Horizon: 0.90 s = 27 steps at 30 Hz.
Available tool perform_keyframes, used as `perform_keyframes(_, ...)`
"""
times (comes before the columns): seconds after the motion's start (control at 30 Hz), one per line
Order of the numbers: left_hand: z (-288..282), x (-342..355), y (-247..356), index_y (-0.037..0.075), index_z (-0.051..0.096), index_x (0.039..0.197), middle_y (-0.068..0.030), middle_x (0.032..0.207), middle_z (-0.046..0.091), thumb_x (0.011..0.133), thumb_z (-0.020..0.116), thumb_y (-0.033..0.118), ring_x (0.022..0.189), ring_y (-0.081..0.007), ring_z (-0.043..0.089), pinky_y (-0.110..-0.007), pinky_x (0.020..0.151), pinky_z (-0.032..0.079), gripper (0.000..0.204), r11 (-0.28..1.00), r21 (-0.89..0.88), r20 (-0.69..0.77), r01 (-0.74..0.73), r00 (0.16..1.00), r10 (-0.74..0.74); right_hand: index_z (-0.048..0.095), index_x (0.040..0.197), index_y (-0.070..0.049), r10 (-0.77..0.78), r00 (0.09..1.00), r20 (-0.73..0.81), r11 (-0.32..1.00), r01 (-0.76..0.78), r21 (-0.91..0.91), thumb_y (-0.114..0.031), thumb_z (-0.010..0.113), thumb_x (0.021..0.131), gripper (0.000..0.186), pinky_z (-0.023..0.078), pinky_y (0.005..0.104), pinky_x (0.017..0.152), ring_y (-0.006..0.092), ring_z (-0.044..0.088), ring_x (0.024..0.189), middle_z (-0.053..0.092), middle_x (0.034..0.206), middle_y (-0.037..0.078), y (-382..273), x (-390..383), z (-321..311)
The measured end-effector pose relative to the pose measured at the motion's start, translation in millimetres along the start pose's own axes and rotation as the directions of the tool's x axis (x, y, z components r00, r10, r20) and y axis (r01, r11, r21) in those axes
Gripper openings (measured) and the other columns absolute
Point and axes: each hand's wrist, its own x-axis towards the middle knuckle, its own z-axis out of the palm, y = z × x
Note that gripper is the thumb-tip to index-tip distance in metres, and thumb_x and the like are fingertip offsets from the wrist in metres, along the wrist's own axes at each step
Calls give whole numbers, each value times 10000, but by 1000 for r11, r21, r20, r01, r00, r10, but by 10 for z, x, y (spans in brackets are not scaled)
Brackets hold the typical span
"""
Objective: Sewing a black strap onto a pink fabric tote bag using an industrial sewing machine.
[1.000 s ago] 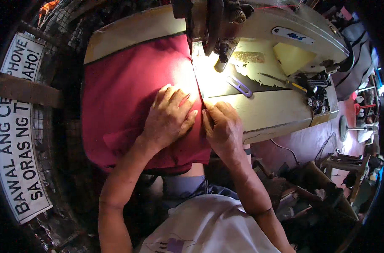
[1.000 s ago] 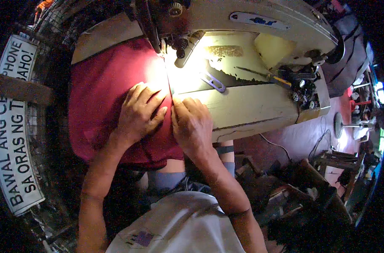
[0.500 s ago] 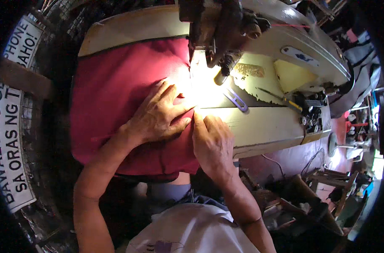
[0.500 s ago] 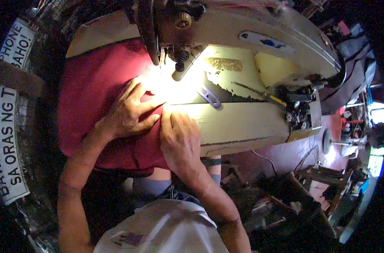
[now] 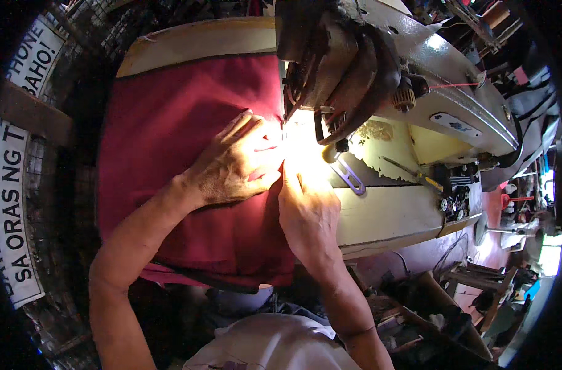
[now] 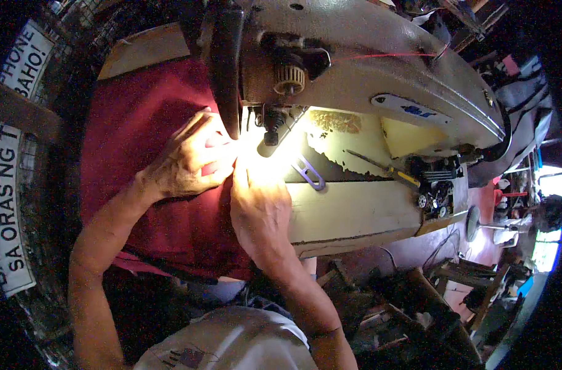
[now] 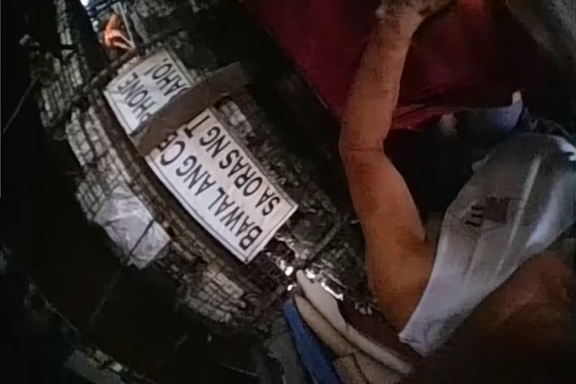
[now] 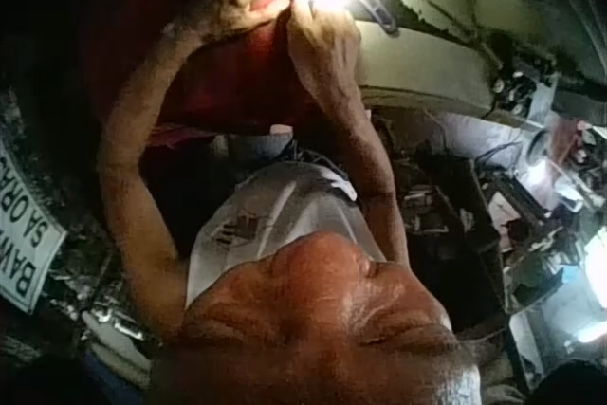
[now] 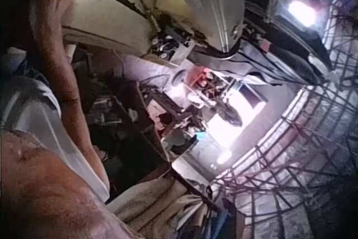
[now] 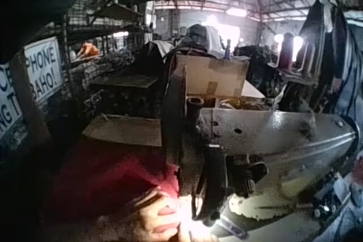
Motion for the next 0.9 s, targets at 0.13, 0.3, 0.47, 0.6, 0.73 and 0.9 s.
perform_keyframes(0.13,-8,17,-68,50,689,889,-81,1007,648,758,725,136,1049,-279,583,-480,1020,463,160,992,-78,-27,-101,995,99,621,1172,44,-20,999,-35,1000,20,-2,-46,551,844,347,518,441,773,356,641,878,660,976,188,-4,39,14)
perform_keyframes(0.3,22,4,-126,60,677,863,-68,990,641,725,747,121,1049,-273,583,-493,995,482,166,990,-68,-50,-120,992,117,615,1186,46,-10,998,-54,1000,9,-12,-45,558,841,361,519,441,771,361,644,873,661,970,194,-12,71,34)
perform_keyframes(0.47,74,69,-257,72,671,894,-61,1012,619,685,773,154,1049,-278,582,-528,994,497,247,989,-16,-77,-148,986,147,652,1169,-3,27,995,-96,999,-29,-24,-42,635,842,329,533,446,794,369,643,912,666,1030,193,1,160,71)
perform_keyframes(0.6,-70,145,-173,68,666,875,-55,1011,617,699,788,249,1030,-271,583,-505,986,509,281,935,137,-16,-327,943,332,641,1162,-9,97,993,-71,995,-98,-11,-116,648,916,268,519,464,808,386,628,922,650,1031,201,-53,13,40)
perform_keyframes(0.73,-263,-100,357,61,681,1030,-122,1156,615,799,770,308,1222,-315,536,-546,1109,400,349,949,309,185,-60,983,2,638,1125,-15,183,976,-121,982,-174,76,-159,679,913,258,509,466,783,387,620,900,632,973,191,-85,-247,-60)
perform_keyframes(0.9,-186,-408,711,37,612,1272,-173,1275,578,846,746,347,1288,-364,490,-569,1175,302,543,974,177,133,145,977,-169,637,1026,-7,198,973,-119,961,-169,219,-123,658,906,168,500,472,739,382,610,837,601,886,187,-58,-358,-89)
